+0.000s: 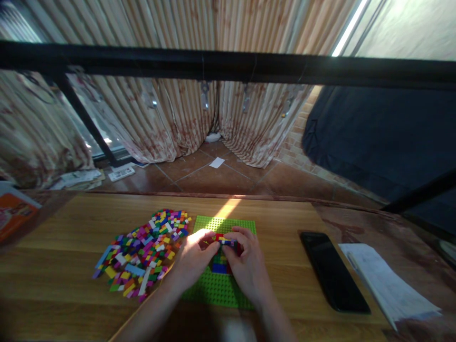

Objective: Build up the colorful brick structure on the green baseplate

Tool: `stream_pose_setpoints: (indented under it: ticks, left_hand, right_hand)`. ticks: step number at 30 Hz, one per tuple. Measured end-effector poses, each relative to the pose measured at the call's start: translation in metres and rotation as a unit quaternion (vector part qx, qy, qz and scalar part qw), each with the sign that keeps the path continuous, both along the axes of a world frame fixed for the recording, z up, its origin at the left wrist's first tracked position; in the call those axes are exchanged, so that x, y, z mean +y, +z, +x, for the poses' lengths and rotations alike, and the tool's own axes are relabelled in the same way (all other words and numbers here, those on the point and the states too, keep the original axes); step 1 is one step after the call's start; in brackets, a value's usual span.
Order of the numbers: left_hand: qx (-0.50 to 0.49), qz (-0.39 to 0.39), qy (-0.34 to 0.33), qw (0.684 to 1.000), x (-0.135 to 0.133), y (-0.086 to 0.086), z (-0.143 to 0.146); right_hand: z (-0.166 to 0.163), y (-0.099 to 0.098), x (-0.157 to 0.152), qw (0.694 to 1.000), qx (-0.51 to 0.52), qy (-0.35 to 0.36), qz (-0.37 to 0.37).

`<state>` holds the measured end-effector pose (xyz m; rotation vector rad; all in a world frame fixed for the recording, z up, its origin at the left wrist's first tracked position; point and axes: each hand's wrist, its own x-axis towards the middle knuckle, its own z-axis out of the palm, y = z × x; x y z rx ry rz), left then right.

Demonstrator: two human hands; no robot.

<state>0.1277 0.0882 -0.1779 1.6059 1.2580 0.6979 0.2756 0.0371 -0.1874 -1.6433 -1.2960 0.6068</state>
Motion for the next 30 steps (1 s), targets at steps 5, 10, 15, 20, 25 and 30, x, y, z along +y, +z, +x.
stream_pose_setpoints:
  ticks: [5,10,15,20,25,30]
  left_hand:
    - [0.015,-0.011,0.006,1.000,-0.001,0.005,0.001]
    - [0.029,-0.007,0.016,0.999,-0.002,0.009,0.002]
    - [0.027,-0.010,0.037,0.999,-0.002,0.006,0.005]
    - [0.004,-0.020,0.020,1.000,0.001,-0.001,0.006]
    - [-0.017,-0.014,0.012,1.000,0.001,-0.004,0.004]
    - [-0.044,-0.042,0.016,0.998,0.004,-0.004,0.003]
  right_hand:
    - [0.002,-0.003,0.002,0.999,0.043,-0.009,-0.015]
    - [0.000,-0.004,0.004,0.998,0.064,-0.016,-0.020]
    - [-0.002,-0.005,0.005,0.996,0.082,-0.019,-0.016]
    - [-0.001,-0.010,0.005,0.996,0.090,-0.002,-0.009]
    - [0.000,-0.007,0.005,0.994,0.106,-0.003,-0.011]
    - [0.003,0.000,0.007,0.989,0.142,-0.032,-0.019]
